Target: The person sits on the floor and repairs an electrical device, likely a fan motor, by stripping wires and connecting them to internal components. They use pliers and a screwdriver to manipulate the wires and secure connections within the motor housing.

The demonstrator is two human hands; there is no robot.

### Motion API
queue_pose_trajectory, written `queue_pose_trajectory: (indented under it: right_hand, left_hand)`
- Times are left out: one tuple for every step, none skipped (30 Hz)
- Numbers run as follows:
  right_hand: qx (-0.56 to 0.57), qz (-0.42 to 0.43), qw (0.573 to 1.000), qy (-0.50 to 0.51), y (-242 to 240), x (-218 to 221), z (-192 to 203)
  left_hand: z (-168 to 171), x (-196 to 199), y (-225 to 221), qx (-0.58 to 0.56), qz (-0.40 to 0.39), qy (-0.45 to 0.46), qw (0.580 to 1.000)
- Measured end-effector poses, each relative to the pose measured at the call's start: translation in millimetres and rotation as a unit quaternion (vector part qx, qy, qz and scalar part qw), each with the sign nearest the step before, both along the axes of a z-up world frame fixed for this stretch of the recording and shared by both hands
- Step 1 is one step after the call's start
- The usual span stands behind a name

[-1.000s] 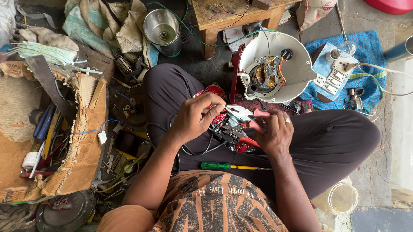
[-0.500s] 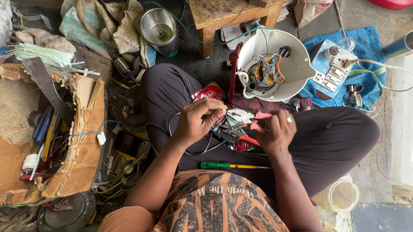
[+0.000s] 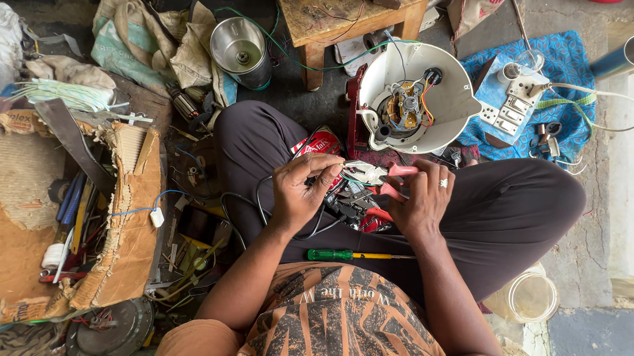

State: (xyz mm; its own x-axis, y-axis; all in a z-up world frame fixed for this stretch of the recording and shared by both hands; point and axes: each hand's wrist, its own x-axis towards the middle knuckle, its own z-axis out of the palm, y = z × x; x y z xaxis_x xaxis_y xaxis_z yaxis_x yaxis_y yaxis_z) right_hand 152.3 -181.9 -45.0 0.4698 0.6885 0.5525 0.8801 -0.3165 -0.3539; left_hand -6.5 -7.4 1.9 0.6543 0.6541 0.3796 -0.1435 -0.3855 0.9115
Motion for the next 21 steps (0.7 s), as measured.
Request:
queue_pose_trajectory:
  right_hand:
    - [0.007, 0.006, 1.0, 0.005, 0.7, -1.1, -0.1]
    - [0.014, 0.012, 1.0, 0.01, 1.5, -2.4, -0.3]
    - [0.021, 0.018, 1.0, 0.015, 1.8, -3.2, -0.2]
    - [0.021, 0.018, 1.0, 0.013, 2.6, -3.5, -0.2]
    - [0.021, 0.016, 1.0, 0.011, 3.4, -3.6, -0.4]
    - [0.02, 0.015, 1.0, 0.009, 3.8, -3.4, -0.5]
    - [0.028, 0.023, 0.999, 0.006, 3.4, -2.9, -0.4]
    - [0.036, 0.03, 0.999, 0.003, 3.0, -2.2, -0.3]
    - [0.045, 0.037, 0.998, 0.0, 3.1, -1.6, -0.2]
    - [0.043, 0.035, 0.998, -0.001, 2.4, -1.2, 0.3]
    - [0.041, 0.035, 0.999, -0.002, 2.1, -0.8, 0.8]
    - [0.04, 0.034, 0.999, -0.003, 2.1, -0.8, 1.2]
    - [0.042, 0.039, 0.998, 0.003, 1.9, -0.8, 1.6]
    - [0.044, 0.044, 0.998, 0.009, 1.7, -0.7, 1.8]
    - [0.046, 0.048, 0.998, 0.016, 1.3, -0.7, 1.8]
    - [0.043, 0.045, 0.998, 0.017, 0.5, -0.6, 1.6]
    - [0.041, 0.046, 0.998, 0.019, 0.1, -0.3, 1.2]
    - [0.038, 0.046, 0.998, 0.02, 0.1, -0.1, 0.3]
    - [0.044, 0.05, 0.998, 0.021, 0.4, 0.0, -0.9]
    - [0.049, 0.055, 0.997, 0.022, 0.7, 0.3, -2.3]
    - [0.054, 0.058, 0.997, 0.023, 0.5, 0.3, -3.9]
  left_hand:
    - [-1.5, 1.8, -3.1, 0.012, 0.016, -0.011, 1.0]
    - [-2.8, 2.7, -6.4, 0.017, 0.026, -0.02, 0.999]
    - [-4.0, 3.4, -10.1, 0.021, 0.037, -0.03, 0.999]
    - [-5.1, 4.1, -12.4, 0.025, 0.048, -0.04, 0.998]
    - [-5.9, 5.5, -13.7, 0.007, 0.044, -0.05, 0.998]
    - [-6.5, 6.6, -14.6, -0.011, 0.04, -0.06, 0.997]
    - [-6.8, 7.0, -15.6, -0.029, 0.037, -0.07, 0.996]
    - [-6.8, 7.0, -16.2, -0.008, 0.043, -0.063, 0.997]
    - [-6.4, 6.7, -16.1, 0.013, 0.049, -0.056, 0.997]
    - [-5.9, 6.6, -16.2, 0.034, 0.056, -0.049, 0.997]
    - [-5.1, 6.0, -16.3, 0.03, 0.057, -0.045, 0.997]
    - [-4.3, 5.4, -16.7, 0.026, 0.059, -0.041, 0.997]
    - [-3.9, 6.2, -16.9, 0.022, 0.058, -0.038, 0.997]
    - [-3.5, 6.2, -16.9, 0.024, 0.059, -0.039, 0.997]
    - [-3.1, 6.1, -17.5, 0.026, 0.06, -0.04, 0.997]
    - [-3.1, 6.7, -17.6, 0.028, 0.06, -0.041, 0.997]
    - [-3.3, 6.8, -17.5, 0.034, 0.061, -0.04, 0.997]
    - [-3.7, 7.0, -17.2, 0.041, 0.062, -0.039, 0.996]
    - [-4.1, 7.6, -16.3, 0.048, 0.062, -0.039, 0.996]
    - [-4.4, 7.6, -15.9, 0.04, 0.061, -0.04, 0.997]
    - [-4.7, 7.7, -15.8, 0.032, 0.059, -0.042, 0.997]
